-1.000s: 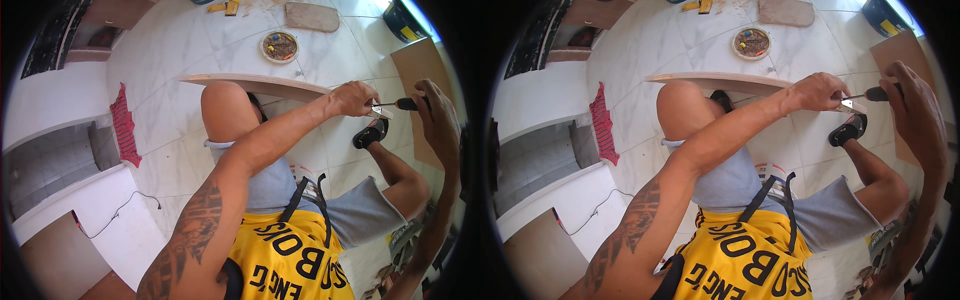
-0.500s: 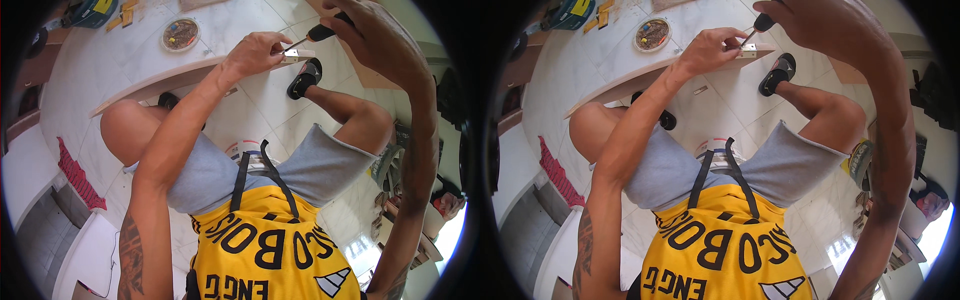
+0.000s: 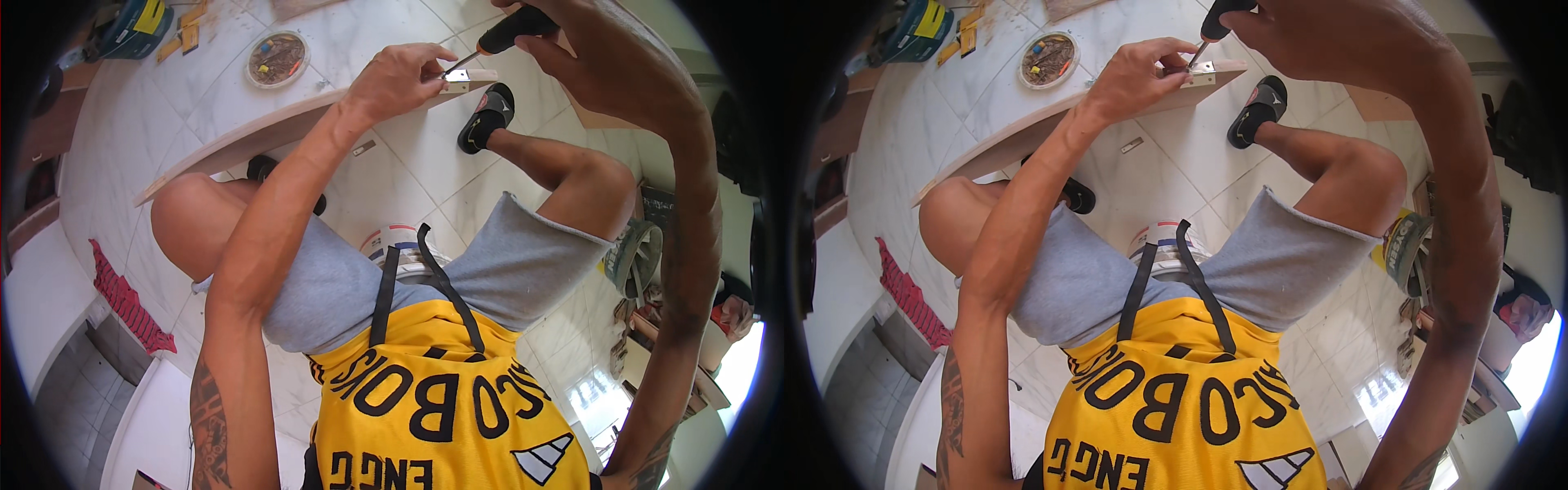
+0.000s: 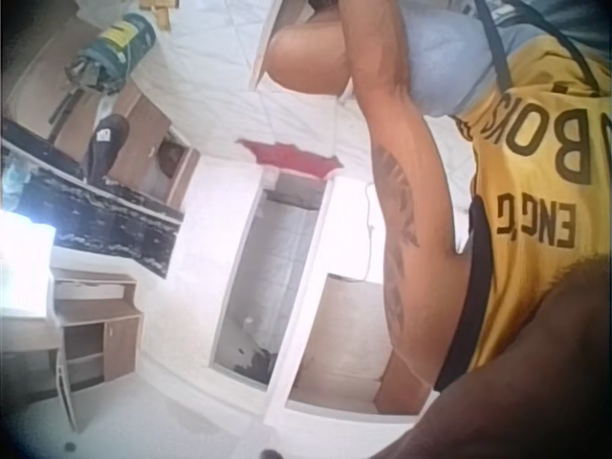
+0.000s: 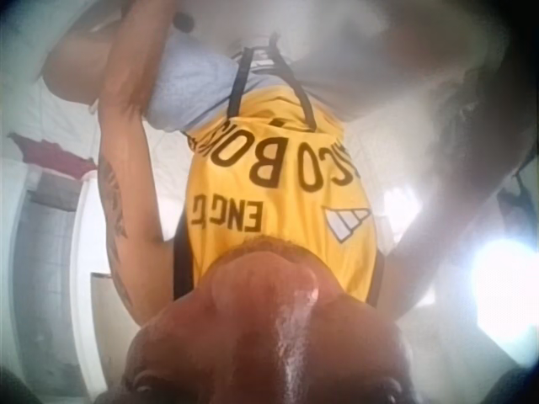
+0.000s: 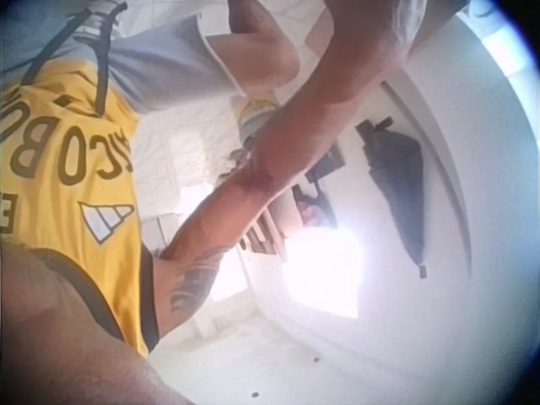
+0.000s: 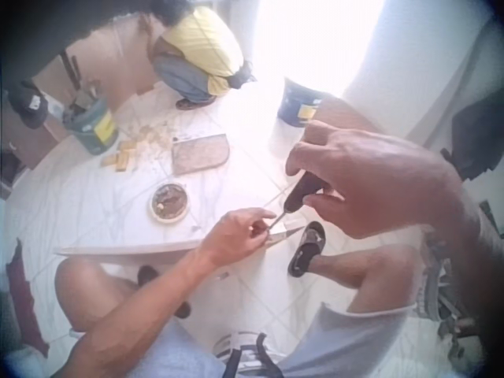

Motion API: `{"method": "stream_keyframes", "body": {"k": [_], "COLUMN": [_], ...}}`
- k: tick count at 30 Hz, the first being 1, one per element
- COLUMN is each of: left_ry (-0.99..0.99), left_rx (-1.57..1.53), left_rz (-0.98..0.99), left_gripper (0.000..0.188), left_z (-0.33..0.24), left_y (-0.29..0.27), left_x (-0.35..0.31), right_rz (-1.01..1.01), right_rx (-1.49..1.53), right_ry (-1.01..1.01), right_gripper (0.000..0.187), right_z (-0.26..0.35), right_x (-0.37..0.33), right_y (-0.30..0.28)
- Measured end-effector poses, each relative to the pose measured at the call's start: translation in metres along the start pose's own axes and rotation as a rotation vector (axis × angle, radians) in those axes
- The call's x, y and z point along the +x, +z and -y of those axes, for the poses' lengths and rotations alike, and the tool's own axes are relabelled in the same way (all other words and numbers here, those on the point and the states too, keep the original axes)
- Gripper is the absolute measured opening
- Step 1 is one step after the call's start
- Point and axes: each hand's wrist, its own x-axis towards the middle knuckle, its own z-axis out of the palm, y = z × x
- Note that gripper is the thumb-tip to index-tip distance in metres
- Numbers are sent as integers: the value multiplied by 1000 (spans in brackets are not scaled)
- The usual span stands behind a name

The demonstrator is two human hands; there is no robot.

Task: The person attaches a metal hinge to a wooden panel using a screwdriver and small screws. The person holds the panel while positioning the hinge and then drives screws into the wood.

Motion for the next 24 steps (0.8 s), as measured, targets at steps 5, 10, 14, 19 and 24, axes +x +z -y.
{"method": "stream_keyframes", "body": {"k": [5, 10, 14, 19, 24], "left_ry": [4, 33, 9, -86, -78], "left_rx": [26, -7, 53, 75, 66], "left_rz": [-1, 6, -16, 63, 58], "left_gripper": [36, 34, 29, 26, 24], "left_z": [5, -5, 6, 0, 1], "left_y": [-4, 8, -4, -9, -7], "left_x": [-6, 8, -4, -3, 0], "right_rz": [-259, 90, -172, -207, -178], "right_rx": [-26, -75, -43, -83, -70], "right_ry": [-77, 267, -32, -71, -71], "right_gripper": [18, 21, 23, 22, 20], "right_z": [-2, 11, 10, 11, 9], "right_x": [15, 3, -5, -5, -1], "right_y": [20, -14, 6, 10, 1]}}
